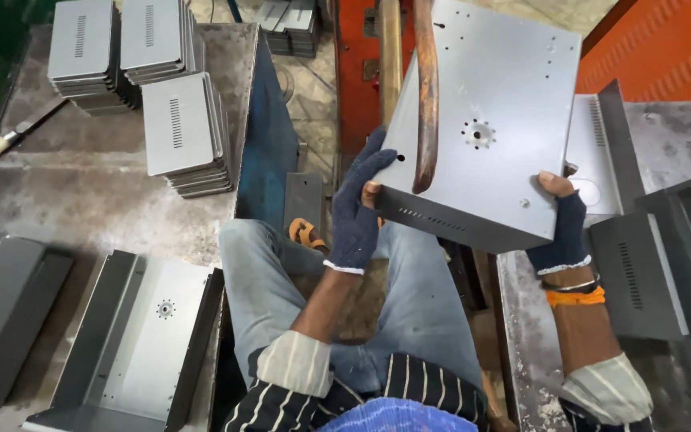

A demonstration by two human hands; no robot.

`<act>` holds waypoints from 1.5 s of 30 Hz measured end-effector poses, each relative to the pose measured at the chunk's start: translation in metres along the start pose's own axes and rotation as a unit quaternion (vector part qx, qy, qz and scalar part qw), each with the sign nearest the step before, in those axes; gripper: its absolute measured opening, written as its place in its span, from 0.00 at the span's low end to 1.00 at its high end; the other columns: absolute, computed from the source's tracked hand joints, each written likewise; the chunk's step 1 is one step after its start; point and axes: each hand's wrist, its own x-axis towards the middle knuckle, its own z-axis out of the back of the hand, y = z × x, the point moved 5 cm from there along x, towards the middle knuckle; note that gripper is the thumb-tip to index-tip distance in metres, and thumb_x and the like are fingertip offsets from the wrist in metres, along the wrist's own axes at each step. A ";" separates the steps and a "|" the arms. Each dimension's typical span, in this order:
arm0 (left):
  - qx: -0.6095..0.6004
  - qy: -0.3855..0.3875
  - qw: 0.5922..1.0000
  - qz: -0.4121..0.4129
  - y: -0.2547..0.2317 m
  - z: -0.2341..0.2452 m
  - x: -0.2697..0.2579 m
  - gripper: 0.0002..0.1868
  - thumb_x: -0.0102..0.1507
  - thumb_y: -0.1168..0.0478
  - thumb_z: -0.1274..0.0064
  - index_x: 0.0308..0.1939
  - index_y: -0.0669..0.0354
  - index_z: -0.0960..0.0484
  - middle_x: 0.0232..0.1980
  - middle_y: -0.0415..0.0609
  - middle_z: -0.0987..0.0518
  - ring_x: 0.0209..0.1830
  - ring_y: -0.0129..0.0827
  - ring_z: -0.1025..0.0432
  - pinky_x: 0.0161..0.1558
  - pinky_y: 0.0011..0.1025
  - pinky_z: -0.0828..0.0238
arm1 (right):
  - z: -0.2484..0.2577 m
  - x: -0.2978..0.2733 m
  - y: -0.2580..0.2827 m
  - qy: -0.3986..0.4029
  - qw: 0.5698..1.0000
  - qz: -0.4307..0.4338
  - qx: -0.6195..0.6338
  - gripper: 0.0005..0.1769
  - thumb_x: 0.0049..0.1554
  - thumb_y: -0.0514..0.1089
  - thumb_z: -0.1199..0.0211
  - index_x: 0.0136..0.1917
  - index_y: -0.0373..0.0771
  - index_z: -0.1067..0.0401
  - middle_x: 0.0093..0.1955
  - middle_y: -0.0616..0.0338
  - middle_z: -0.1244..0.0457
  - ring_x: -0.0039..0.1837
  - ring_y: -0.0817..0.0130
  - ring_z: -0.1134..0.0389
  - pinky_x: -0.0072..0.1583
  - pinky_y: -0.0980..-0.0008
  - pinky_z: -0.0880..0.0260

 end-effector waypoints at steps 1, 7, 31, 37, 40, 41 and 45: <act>0.002 0.000 1.000 0.002 0.002 -0.001 -0.002 0.33 0.75 0.38 0.59 0.64 0.67 0.22 0.80 0.58 0.35 0.84 0.45 0.43 0.83 0.42 0.50 | 0.001 -0.001 -0.001 -0.001 1.000 -0.002 0.001 0.38 0.56 0.52 0.39 0.75 0.31 0.38 0.65 0.45 0.35 0.64 0.56 0.30 0.63 0.60 0.27; -0.008 -0.030 0.999 -0.022 0.010 -0.005 -0.004 0.34 0.76 0.38 0.58 0.62 0.67 0.20 0.79 0.60 0.32 0.84 0.45 0.41 0.84 0.42 0.50 | 0.015 0.008 -0.005 0.000 1.000 0.017 -0.019 0.40 0.56 0.53 0.39 0.76 0.31 0.39 0.65 0.45 0.35 0.63 0.57 0.30 0.62 0.61 0.26; -0.028 -0.079 0.996 0.020 0.004 -0.004 -0.019 0.28 0.76 0.46 0.57 0.64 0.69 0.21 0.78 0.59 0.32 0.84 0.45 0.43 0.81 0.40 0.52 | 0.025 0.018 -0.004 -0.004 1.000 0.008 -0.012 0.35 0.58 0.49 0.40 0.75 0.34 0.39 0.65 0.51 0.37 0.64 0.59 0.32 0.64 0.60 0.28; 0.033 -0.023 0.999 -0.013 -0.002 -0.025 -0.018 0.28 0.74 0.48 0.48 0.70 0.64 0.25 0.81 0.56 0.34 0.85 0.41 0.42 0.82 0.38 0.48 | 0.026 0.034 0.016 0.020 0.999 -0.020 0.015 0.37 0.57 0.52 0.41 0.75 0.30 0.37 0.64 0.46 0.35 0.61 0.57 0.30 0.62 0.62 0.27; 0.065 -0.001 0.998 -0.006 0.000 -0.030 -0.023 0.30 0.64 0.63 0.40 0.70 0.64 0.29 0.82 0.56 0.41 0.83 0.42 0.45 0.78 0.38 0.45 | 0.027 0.034 0.018 0.016 1.000 -0.025 -0.010 0.38 0.56 0.52 0.41 0.75 0.30 0.36 0.62 0.45 0.34 0.59 0.57 0.29 0.59 0.63 0.26; 0.075 -0.003 0.997 0.008 0.006 -0.030 -0.024 0.31 0.63 0.67 0.38 0.70 0.63 0.28 0.82 0.56 0.39 0.83 0.42 0.43 0.78 0.38 0.42 | 0.033 0.037 0.017 0.015 0.999 -0.033 0.000 0.38 0.56 0.52 0.40 0.74 0.29 0.37 0.62 0.45 0.34 0.59 0.57 0.28 0.59 0.63 0.26; 0.047 -0.016 0.999 0.013 0.018 -0.029 -0.027 0.33 0.61 0.72 0.37 0.70 0.62 0.27 0.83 0.57 0.38 0.83 0.42 0.41 0.78 0.38 0.38 | 0.035 0.040 0.016 0.013 0.999 -0.042 0.013 0.38 0.56 0.51 0.39 0.74 0.27 0.37 0.62 0.43 0.33 0.58 0.56 0.28 0.59 0.63 0.25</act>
